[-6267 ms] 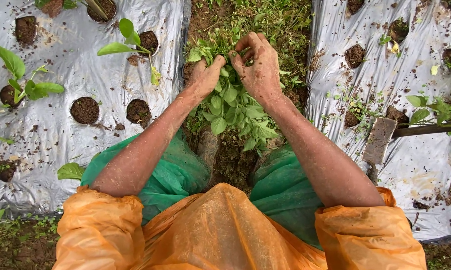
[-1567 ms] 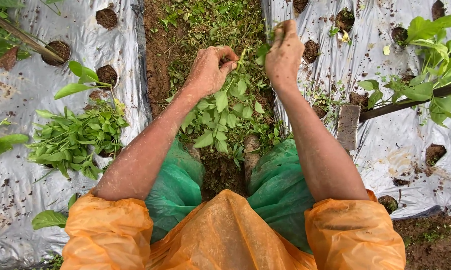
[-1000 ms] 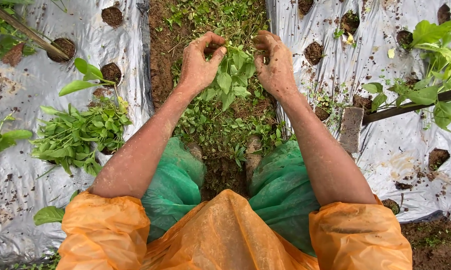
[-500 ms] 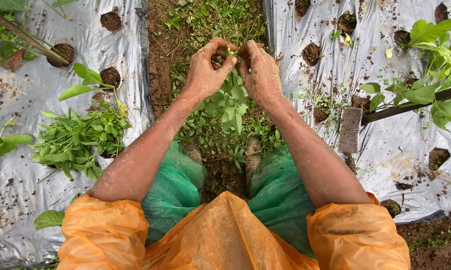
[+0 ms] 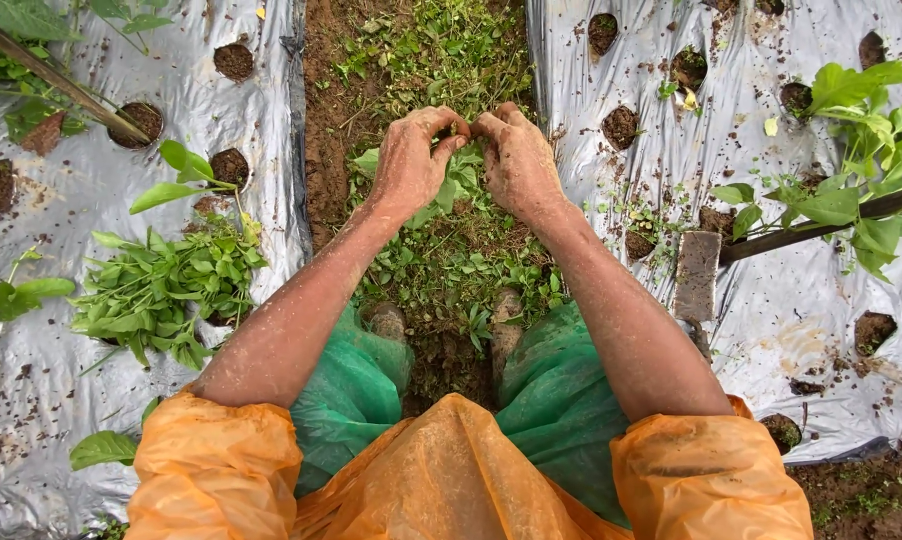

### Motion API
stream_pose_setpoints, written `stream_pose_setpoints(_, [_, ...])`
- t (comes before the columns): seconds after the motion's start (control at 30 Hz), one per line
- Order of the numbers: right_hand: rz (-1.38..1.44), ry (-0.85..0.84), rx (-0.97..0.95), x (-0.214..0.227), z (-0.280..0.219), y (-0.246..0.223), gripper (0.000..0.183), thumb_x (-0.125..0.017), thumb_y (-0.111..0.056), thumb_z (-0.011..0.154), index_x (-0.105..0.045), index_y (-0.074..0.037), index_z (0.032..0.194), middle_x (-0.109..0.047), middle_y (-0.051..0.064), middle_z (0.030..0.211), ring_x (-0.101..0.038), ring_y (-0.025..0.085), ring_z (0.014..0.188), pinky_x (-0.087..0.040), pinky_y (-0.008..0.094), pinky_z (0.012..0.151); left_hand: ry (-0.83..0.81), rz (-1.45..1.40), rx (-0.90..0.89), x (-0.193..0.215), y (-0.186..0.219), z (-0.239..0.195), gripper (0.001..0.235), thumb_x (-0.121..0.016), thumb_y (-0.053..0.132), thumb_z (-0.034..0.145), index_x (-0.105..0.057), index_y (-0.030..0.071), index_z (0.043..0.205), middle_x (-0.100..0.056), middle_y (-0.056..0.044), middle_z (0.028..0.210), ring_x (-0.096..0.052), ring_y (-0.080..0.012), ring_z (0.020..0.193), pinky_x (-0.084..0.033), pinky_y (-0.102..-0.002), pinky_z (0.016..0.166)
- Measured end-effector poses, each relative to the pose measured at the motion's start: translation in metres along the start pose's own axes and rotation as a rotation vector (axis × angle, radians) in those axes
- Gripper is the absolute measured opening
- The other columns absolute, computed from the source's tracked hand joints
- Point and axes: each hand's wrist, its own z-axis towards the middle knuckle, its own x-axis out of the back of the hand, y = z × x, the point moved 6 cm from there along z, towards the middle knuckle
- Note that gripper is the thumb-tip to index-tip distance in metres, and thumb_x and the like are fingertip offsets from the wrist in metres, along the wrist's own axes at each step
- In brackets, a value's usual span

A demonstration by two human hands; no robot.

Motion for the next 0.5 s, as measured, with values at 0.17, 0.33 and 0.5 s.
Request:
stream_pose_setpoints(0.17, [-0.004, 0.084, -0.087, 0.012, -0.004, 0.011, 0.018, -0.056, -0.002, 0.097, -0.069, -0.012, 0.089, -0.056, 0.017, 0.107, -0.062, 0.057, 0.089, -0.055, 0.064, 0.070, -0.061, -0.086, -0.055, 0.012, 0.009, 0.000, 0.011, -0.068, 0.008, 0.098, -0.072, 0.017, 0.102, -0.072, -0.007, 0.097, -0.067, -0.0325, 0.102, -0.050, -0.045, 0.093])
stream_pose_setpoints(0.33, [0.262, -0.079, -0.167, -0.006, -0.005, 0.015, 0.031, -0.057, -0.006, 0.098, -0.067, -0.014, 0.127, -0.067, 0.015, 0.119, -0.068, 0.039, 0.115, -0.056, 0.053, 0.097, -0.164, -0.003, -0.065, 0.006, -0.001, 0.004, 0.010, -0.070, 0.014, 0.097, -0.073, 0.022, 0.102, -0.075, -0.001, 0.102, -0.066, -0.0281, 0.109, -0.046, -0.046, 0.099])
stream_pose_setpoints(0.5, [0.291, -0.163, -0.204, -0.015, -0.011, 0.026, 0.017, -0.063, -0.015, 0.100, -0.074, -0.015, 0.114, -0.075, 0.014, 0.104, -0.073, 0.036, 0.103, -0.058, 0.050, 0.088, -0.184, 0.038, -0.070, 0.006, 0.003, 0.002, 0.010, -0.070, 0.013, 0.098, -0.076, 0.021, 0.099, -0.076, 0.000, 0.098, -0.066, -0.0232, 0.108, -0.043, -0.045, 0.102])
